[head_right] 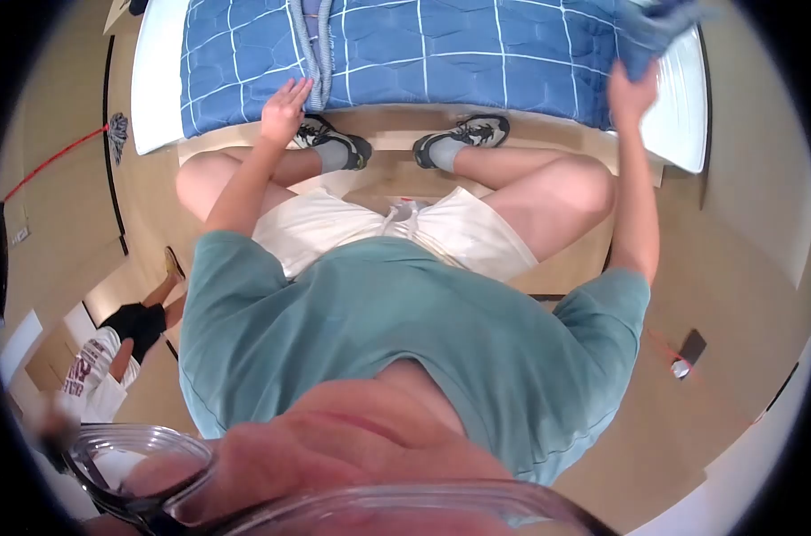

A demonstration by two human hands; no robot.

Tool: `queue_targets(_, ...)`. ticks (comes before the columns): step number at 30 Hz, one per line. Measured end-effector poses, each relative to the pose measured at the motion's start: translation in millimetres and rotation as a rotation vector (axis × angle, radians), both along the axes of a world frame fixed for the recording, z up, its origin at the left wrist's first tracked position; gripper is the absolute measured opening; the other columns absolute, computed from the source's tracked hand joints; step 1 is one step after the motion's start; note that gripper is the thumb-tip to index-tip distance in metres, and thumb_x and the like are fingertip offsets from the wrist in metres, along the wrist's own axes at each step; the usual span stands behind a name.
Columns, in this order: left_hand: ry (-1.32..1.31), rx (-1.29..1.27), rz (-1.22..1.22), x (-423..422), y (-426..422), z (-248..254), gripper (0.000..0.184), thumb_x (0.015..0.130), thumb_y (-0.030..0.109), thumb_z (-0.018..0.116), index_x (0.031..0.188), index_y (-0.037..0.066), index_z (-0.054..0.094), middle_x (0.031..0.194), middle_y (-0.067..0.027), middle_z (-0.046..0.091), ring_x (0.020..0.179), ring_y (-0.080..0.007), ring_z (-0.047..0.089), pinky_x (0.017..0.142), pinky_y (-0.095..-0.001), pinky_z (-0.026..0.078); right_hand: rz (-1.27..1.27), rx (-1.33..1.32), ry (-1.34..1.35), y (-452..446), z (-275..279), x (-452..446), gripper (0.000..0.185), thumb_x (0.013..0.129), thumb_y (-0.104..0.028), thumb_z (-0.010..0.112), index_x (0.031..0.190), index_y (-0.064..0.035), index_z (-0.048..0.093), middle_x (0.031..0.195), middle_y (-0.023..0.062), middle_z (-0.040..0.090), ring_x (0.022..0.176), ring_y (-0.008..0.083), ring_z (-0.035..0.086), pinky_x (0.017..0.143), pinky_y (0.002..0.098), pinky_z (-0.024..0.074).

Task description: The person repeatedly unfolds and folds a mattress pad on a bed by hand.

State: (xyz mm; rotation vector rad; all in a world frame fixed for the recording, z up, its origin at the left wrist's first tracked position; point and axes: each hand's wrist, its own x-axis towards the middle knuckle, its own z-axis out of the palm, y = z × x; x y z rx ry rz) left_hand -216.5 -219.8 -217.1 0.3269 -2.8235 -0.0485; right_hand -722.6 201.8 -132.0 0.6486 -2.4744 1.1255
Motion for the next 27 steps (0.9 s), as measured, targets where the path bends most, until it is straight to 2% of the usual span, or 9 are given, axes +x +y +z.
queue_targets(1, 0.003, -0.001, -0.016, 0.0, -1.7, -1.9, 0.062, 0.070, -0.005, 0.066, 0.130, 0.011, 0.070, 0.124, -0.0093, 0.073, 0.114, -0.0345, 0.070, 0.097, -0.0430, 0.057, 0.044, 0.010, 0.147, -23.1, -9.2, 27.4, 0.063, 0.080, -0.020, 0.076, 0.135, 0.0042, 0.056, 0.127, 0.0238, 0.066, 0.115, 0.0376, 0.065, 0.100, 0.0438, 0.0500)
queue_targets(2, 0.008, 0.006, -0.014, 1.5, -4.3, -7.1, 0.070, 0.066, -0.005, 0.070, 0.134, 0.012, 0.068, 0.128, -0.0091, 0.071, 0.117, -0.0339, 0.068, 0.098, -0.0427, 0.057, 0.118, 0.027, 0.008, -46.6, 3.2, 68.6, 0.069, 0.077, -0.014, 0.074, 0.139, 0.0046, 0.052, 0.136, 0.0240, 0.061, 0.122, 0.0373, 0.061, 0.103, 0.0427, 0.0489)
queue_targets(4, 0.039, 0.028, -0.015, 5.8, -7.1, -19.3, 0.075, 0.062, -0.004, 0.073, 0.136, 0.011, 0.066, 0.133, -0.0099, 0.069, 0.122, -0.0349, 0.065, 0.101, -0.0434, 0.055, 0.332, -0.057, 0.139, -92.9, -10.1, 125.5, 0.080, 0.069, -0.007, 0.073, 0.145, -0.0007, 0.048, 0.146, 0.0201, 0.055, 0.136, 0.0369, 0.052, 0.112, 0.0444, 0.0429)
queue_targets(5, 0.038, 0.032, -0.030, 6.4, -5.4, -20.3, 0.075, 0.062, -0.004, 0.073, 0.136, 0.011, 0.066, 0.133, -0.0099, 0.069, 0.122, -0.0349, 0.065, 0.101, -0.0434, 0.055, 0.404, 0.034, 0.196, -110.5, -22.6, 152.4, 0.081, 0.067, -0.003, 0.072, 0.145, -0.0020, 0.048, 0.149, 0.0165, 0.053, 0.138, 0.0350, 0.050, 0.118, 0.0447, 0.0382)
queue_targets(6, 0.065, 0.017, -0.017, 3.9, -2.3, -19.2, 0.075, 0.062, -0.004, 0.074, 0.135, 0.009, 0.066, 0.134, -0.0108, 0.068, 0.123, -0.0364, 0.064, 0.103, -0.0443, 0.054, 0.504, 0.141, 0.169, -126.4, -27.0, 180.7, 0.092, 0.063, -0.003, 0.077, 0.149, -0.0070, 0.043, 0.154, 0.0160, 0.049, 0.145, 0.0357, 0.044, 0.121, 0.0539, 0.0302)
queue_targets(9, 0.094, 0.041, 0.007, 3.8, 5.8, -17.9, 0.074, 0.063, -0.003, 0.075, 0.136, 0.006, 0.064, 0.136, -0.0148, 0.066, 0.129, -0.0411, 0.058, 0.110, -0.0480, 0.049, 0.689, 0.508, 0.173, -164.0, -68.9, 251.4, 0.103, 0.065, -0.005, 0.081, 0.158, -0.0245, 0.040, 0.161, 0.0056, 0.043, 0.147, 0.0325, 0.043, 0.119, 0.0549, 0.0315)
queue_targets(11, 0.118, 0.094, 0.034, 4.6, 10.7, -11.1, 0.075, 0.065, -0.002, 0.075, 0.139, 0.006, 0.062, 0.139, -0.0164, 0.063, 0.133, -0.0420, 0.055, 0.114, -0.0502, 0.045, 0.636, 0.624, 0.359, -169.5, -114.6, 273.6, 0.096, 0.070, -0.005, 0.078, 0.156, -0.0326, 0.043, 0.160, 0.0026, 0.045, 0.146, 0.0296, 0.044, 0.119, 0.0539, 0.0318)
queue_targets(14, 0.113, 0.150, 0.030, 12.4, 13.9, -4.6, 0.079, 0.068, 0.000, 0.077, 0.144, 0.007, 0.057, 0.144, -0.0167, 0.059, 0.137, -0.0420, 0.051, 0.116, -0.0514, 0.041, 0.555, 0.611, 0.238, -175.1, -99.0, 289.5, 0.091, 0.074, -0.002, 0.073, 0.154, -0.0369, 0.045, 0.157, 0.0001, 0.048, 0.145, 0.0279, 0.045, 0.119, 0.0525, 0.0325)
queue_targets(27, 0.277, 0.222, -0.087, -1.0, 30.7, -6.0, 0.084, 0.068, -0.003, 0.075, 0.148, 0.006, 0.052, 0.148, -0.0176, 0.055, 0.140, -0.0394, 0.049, 0.118, -0.0504, 0.040, 0.565, 0.655, 0.342, -170.6, -80.6, 282.1, 0.088, 0.077, -0.004, 0.073, 0.154, -0.0377, 0.046, 0.156, 0.0044, 0.049, 0.143, 0.0283, 0.046, 0.116, 0.0545, 0.0349)
